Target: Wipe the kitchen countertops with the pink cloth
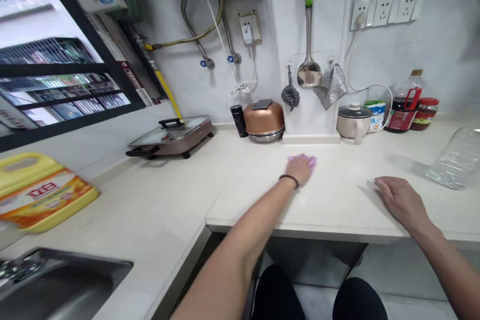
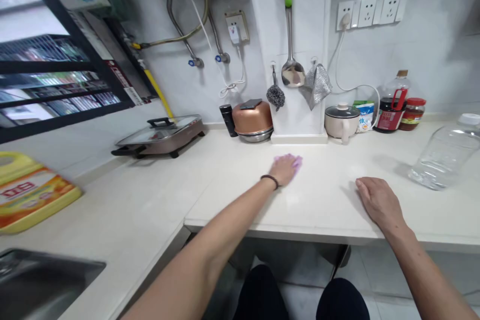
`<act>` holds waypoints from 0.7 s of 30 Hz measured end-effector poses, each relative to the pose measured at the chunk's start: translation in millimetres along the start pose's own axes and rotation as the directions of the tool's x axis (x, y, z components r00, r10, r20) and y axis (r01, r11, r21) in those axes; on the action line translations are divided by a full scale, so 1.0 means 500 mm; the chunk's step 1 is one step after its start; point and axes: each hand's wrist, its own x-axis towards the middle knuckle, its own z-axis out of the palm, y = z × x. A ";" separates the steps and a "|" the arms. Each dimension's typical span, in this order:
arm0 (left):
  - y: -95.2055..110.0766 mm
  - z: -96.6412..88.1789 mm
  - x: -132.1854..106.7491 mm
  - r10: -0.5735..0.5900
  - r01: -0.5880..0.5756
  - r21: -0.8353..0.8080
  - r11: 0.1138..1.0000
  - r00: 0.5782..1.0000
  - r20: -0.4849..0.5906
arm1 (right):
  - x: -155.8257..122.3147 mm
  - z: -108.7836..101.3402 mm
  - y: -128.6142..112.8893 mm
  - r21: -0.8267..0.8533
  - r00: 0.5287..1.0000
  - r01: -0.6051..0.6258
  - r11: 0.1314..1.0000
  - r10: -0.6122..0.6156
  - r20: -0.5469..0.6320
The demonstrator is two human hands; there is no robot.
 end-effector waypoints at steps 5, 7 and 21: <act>-0.285 -0.026 -0.132 -0.296 0.295 0.048 0.954 0.955 0.016 | 0.001 0.004 0.011 -0.010 1.000 -0.009 1.000 0.009 0.019; -0.366 -0.032 -0.198 -0.408 0.406 0.081 0.910 0.913 0.004 | 0.001 0.005 0.012 -0.009 1.000 -0.002 1.000 0.002 0.012; -0.194 -0.013 -0.311 -0.235 0.231 0.057 0.971 0.969 0.071 | 0.002 0.018 -0.005 0.003 0.994 0.070 0.998 -0.070 -0.078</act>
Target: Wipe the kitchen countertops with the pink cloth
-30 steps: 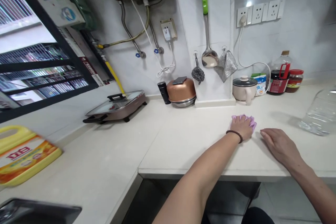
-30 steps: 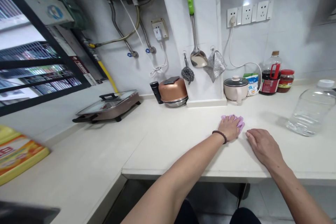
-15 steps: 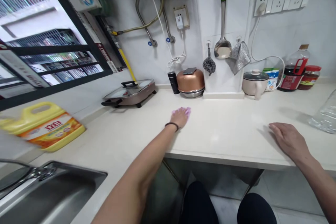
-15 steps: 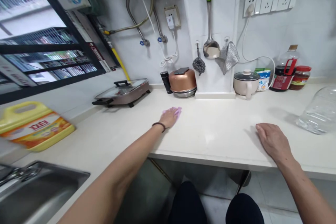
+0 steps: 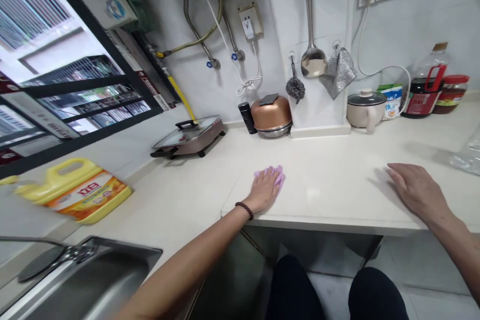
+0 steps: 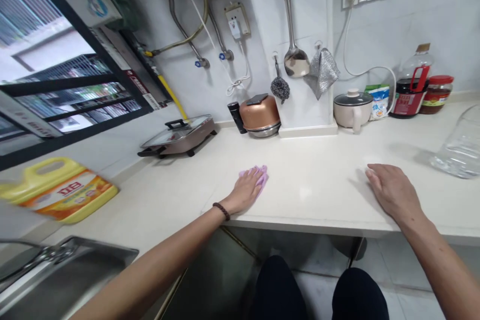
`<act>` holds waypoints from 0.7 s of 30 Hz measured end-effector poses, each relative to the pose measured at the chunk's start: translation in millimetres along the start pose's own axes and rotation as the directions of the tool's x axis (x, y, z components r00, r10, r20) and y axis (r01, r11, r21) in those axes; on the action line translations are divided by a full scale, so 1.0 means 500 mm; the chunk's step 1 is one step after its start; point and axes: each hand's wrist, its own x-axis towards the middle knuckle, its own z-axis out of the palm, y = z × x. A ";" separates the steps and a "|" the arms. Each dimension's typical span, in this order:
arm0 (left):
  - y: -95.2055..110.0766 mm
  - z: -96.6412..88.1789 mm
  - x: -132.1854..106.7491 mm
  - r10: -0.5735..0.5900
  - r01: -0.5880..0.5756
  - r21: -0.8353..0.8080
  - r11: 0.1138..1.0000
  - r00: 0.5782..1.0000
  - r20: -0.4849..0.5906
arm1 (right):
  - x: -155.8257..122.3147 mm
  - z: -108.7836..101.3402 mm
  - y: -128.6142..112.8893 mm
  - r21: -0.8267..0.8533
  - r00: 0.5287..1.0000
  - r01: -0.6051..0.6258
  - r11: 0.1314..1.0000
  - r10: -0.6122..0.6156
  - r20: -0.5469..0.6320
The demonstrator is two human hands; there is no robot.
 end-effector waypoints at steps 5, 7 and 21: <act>0.243 -0.019 0.070 0.262 -0.261 -0.092 0.961 0.965 0.004 | 0.003 -0.013 -0.016 0.039 0.988 0.024 0.999 -0.018 -0.152; 0.351 -0.021 0.095 0.378 -0.375 -0.128 0.918 0.926 0.000 | 0.005 -0.017 -0.018 0.059 0.978 0.038 0.998 -0.025 -0.207; 0.677 -0.003 0.337 0.671 -0.665 -0.124 0.737 0.741 0.017 | 0.009 -0.008 -0.013 0.075 0.962 0.110 0.991 -0.087 -0.259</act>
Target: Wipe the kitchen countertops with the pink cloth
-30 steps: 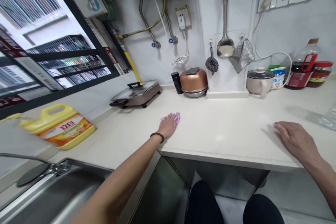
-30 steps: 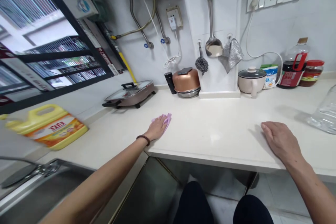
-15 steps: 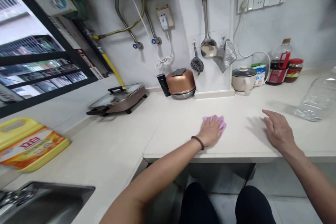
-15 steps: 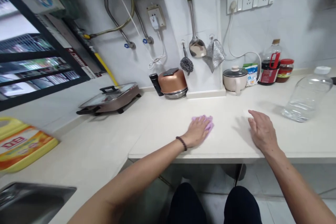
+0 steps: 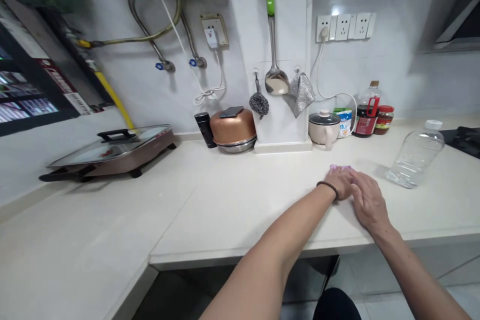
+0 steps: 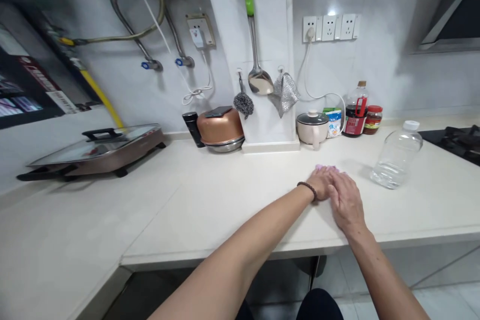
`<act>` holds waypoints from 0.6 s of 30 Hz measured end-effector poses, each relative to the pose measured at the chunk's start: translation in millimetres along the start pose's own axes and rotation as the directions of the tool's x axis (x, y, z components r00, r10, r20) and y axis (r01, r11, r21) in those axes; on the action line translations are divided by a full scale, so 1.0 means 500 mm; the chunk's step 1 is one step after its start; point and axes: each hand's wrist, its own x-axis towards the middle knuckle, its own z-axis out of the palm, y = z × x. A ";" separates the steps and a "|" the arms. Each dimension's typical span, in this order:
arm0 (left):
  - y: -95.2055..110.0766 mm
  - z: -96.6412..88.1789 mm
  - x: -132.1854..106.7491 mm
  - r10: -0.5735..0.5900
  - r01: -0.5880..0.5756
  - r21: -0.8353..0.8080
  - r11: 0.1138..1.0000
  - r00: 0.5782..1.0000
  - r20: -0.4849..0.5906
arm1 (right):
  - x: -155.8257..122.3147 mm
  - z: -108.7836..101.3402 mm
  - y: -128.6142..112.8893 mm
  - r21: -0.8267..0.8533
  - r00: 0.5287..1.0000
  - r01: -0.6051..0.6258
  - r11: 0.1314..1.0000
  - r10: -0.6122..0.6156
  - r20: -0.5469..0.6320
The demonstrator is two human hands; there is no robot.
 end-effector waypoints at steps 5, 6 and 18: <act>-0.131 -0.026 0.013 -0.193 0.193 -0.006 0.981 0.977 -0.093 | -0.001 -0.002 0.003 0.002 0.999 -0.022 1.000 0.022 0.045; -0.159 -0.030 0.005 -0.242 0.242 -0.012 0.970 0.964 -0.106 | -0.001 -0.003 0.003 0.005 0.999 -0.023 1.000 0.022 0.049; -0.426 -0.051 -0.274 -0.616 0.624 0.015 0.781 0.774 -0.144 | -0.001 -0.005 0.000 -0.007 0.994 -0.091 0.996 0.091 0.064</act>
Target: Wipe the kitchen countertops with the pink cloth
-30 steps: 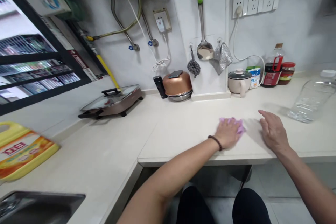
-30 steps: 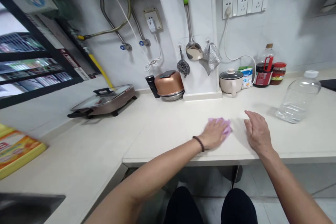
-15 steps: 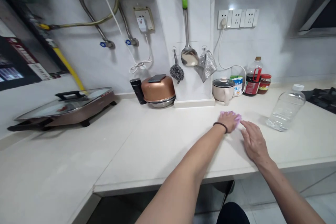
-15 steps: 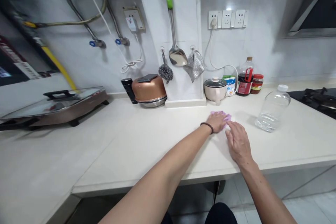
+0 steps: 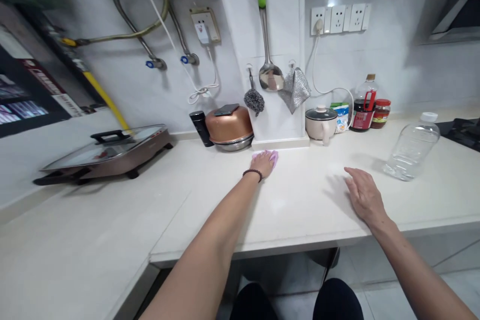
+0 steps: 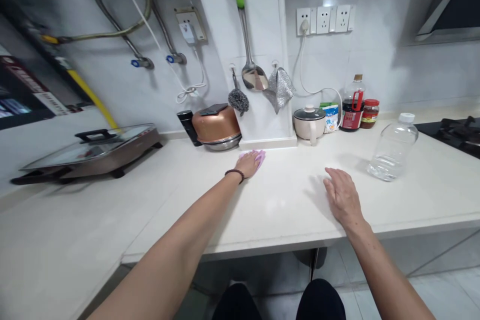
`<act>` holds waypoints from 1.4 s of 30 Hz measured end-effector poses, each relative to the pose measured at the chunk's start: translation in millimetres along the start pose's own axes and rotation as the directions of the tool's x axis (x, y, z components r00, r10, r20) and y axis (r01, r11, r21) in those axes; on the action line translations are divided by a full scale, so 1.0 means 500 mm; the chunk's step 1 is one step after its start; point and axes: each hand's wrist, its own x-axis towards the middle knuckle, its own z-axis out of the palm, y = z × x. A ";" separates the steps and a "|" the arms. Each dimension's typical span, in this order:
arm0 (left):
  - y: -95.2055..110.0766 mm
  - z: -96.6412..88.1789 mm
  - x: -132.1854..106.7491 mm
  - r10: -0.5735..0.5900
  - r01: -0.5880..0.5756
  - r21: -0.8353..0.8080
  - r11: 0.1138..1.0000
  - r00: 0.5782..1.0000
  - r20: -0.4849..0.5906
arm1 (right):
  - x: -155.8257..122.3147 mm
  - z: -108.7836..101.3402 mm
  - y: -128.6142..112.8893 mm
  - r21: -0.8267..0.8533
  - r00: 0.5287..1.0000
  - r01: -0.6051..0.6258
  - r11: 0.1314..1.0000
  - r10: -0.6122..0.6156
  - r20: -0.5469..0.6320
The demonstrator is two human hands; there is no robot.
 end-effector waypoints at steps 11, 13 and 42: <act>-0.039 -0.022 -0.124 -0.191 0.191 0.039 0.981 0.982 0.009 | 0.003 -0.003 -0.011 -0.035 1.000 0.006 0.999 -0.006 0.024; 0.038 -0.018 -0.136 -0.097 0.097 0.025 0.995 0.995 -0.010 | 0.003 -0.004 -0.012 -0.036 1.000 0.008 0.999 -0.007 0.026; -0.033 -0.073 -0.409 0.224 -0.218 -0.095 0.971 0.973 0.057 | 0.007 -0.015 0.046 -0.098 0.991 -0.040 0.994 0.052 0.124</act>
